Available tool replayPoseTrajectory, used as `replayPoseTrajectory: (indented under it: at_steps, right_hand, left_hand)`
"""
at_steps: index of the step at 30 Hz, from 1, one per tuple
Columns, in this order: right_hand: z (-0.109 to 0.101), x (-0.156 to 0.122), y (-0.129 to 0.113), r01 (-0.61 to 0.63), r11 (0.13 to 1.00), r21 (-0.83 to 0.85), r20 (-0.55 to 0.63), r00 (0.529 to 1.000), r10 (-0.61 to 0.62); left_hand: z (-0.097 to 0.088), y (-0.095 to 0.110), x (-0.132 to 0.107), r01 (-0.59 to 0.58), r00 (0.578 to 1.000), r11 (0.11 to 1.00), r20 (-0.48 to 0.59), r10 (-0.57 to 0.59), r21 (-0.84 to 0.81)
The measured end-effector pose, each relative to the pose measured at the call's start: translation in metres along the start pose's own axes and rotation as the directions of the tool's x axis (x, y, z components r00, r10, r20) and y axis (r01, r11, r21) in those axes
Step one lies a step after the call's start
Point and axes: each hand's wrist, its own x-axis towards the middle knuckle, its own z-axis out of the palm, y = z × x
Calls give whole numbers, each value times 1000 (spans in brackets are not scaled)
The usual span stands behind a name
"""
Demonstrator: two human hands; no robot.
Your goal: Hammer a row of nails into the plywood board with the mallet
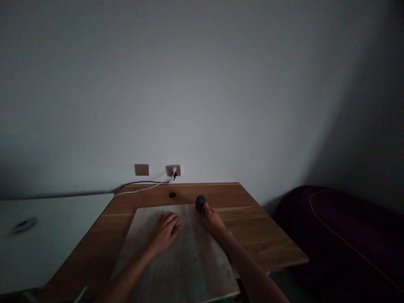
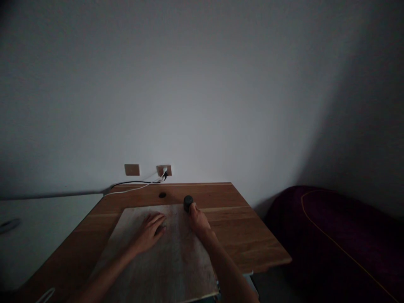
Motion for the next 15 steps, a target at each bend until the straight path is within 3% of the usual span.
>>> replayPoseTrajectory:
  at_steps: [8,15]
  right_hand:
    - [-4,-6,-11,-12,999,-48,-4,1000,11]
    - [-4,-8,-7,-3,999,-52,-46,999,1]
  left_hand:
    - [-1,3,-1,-36,997,999,-61,36,-8]
    - [-4,7,0,-45,992,997,-125,37,-66]
